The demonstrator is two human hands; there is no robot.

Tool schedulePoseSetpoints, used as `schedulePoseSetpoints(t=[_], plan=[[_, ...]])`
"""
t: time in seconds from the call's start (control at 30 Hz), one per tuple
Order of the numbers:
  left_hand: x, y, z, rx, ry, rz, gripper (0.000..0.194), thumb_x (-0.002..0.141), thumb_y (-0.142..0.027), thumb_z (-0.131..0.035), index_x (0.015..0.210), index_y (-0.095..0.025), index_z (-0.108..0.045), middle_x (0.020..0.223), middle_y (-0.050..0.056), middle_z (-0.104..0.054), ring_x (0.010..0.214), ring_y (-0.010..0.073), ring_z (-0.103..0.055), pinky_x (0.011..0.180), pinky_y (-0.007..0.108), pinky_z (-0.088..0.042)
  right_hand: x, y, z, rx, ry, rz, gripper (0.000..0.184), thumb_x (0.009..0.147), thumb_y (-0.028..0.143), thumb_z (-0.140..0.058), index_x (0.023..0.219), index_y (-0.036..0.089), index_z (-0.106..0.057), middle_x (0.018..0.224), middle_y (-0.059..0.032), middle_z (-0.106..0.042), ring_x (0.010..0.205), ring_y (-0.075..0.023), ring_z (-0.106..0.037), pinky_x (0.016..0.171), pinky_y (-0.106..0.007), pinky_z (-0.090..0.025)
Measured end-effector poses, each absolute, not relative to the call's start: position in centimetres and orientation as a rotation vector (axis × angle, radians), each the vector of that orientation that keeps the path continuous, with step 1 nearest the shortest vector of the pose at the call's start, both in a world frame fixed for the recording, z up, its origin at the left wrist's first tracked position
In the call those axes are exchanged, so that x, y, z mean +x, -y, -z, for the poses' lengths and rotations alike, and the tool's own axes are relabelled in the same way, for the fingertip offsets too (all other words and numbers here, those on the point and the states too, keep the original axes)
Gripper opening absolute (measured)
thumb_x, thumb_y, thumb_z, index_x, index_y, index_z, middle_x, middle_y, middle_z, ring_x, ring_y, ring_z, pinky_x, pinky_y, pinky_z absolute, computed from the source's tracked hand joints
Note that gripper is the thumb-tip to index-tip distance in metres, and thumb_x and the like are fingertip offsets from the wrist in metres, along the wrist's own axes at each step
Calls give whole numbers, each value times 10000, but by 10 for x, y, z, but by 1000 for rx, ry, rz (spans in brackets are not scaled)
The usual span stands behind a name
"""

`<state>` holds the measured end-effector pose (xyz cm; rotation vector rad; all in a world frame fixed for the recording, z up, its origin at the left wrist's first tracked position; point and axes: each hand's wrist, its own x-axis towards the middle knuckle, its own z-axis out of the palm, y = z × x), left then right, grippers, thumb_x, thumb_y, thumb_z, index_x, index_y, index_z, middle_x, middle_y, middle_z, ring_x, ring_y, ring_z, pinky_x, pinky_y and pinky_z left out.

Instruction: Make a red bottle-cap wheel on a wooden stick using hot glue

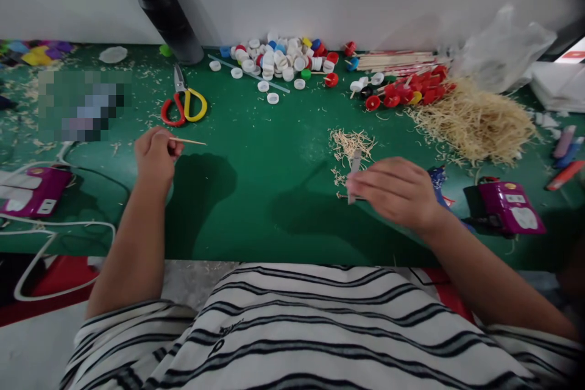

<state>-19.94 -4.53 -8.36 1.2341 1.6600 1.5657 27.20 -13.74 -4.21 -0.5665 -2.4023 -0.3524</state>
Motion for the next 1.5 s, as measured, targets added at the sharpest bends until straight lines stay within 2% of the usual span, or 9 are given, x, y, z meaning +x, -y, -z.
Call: schedulePoseSetpoints(t=[0.17,0.3,0.43,0.63,0.77,1.07,1.33,1.4,1.5], plan=[[-199,45,82,1199,-1696,-1559,256,732,-45,-481,519,-185,-490,418,-25,-459,403,70,-429,413,212,-235,276,126,33,-901,2513,151,176,1012,163,-636,1144,201,-747,1068,-59,-815,968,-206,-740,896,-361,-604],[-199,45,82,1212,-1710,-1547,285,742,-11,-465,517,-183,-494,411,-28,-452,390,71,-421,399,218,-222,268,127,45,-1044,2695,3,248,1051,180,-534,1101,205,-775,1059,-50,-816,959,-208,-734,812,-341,-586],[-200,45,83,1234,-1699,-1532,327,810,-16,-463,529,-180,-493,421,-28,-468,395,59,-415,397,202,-240,260,130,60,-1102,2789,-97,252,1049,192,-541,1094,190,-788,1066,-69,-812,959,-220,-738,756,-338,-562],[-197,45,80,1210,-1708,-1558,338,799,-10,-457,511,-184,-491,393,-35,-457,375,53,-418,390,195,-235,269,155,71,-1067,2624,0,213,1054,198,-571,1103,181,-778,1045,-62,-810,909,-190,-727,788,-320,-557],[-195,46,79,1229,-1711,-1525,319,781,-10,-452,516,-185,-491,405,-36,-471,369,57,-405,394,207,-225,286,181,83,-1193,2495,150,166,1022,177,-630,1116,164,-766,1037,-76,-805,859,-199,-704,802,-337,-558],[-190,46,80,1220,-1795,-1445,344,803,13,-451,519,-179,-480,421,-31,-471,399,64,-427,422,208,-252,301,211,95,-1507,2252,141,154,1011,224,-627,1113,212,-742,1023,-84,-780,927,-245,-724,859,-385,-569],[-186,47,76,1211,-1806,-1429,343,796,14,-457,512,-178,-474,413,-23,-452,397,70,-414,423,225,-244,301,215,90,-1724,2122,146,129,994,258,-607,1048,222,-718,872,-62,-747,745,-235,-698,626,-370,-516],[-186,47,76,1217,-1815,-1423,341,795,16,-459,514,-178,-475,417,-24,-464,395,64,-420,418,215,-253,300,219,84,-1640,2147,144,137,991,224,-621,1093,232,-713,914,-63,-762,788,-234,-722,667,-370,-547],[-188,46,80,1232,-1805,-1410,330,799,9,-462,528,-177,-483,425,-29,-479,397,56,-431,417,206,-258,285,225,71,-1393,2263,72,257,979,168,-662,1219,254,-699,1025,-67,-787,903,-232,-752,828,-383,-602]])
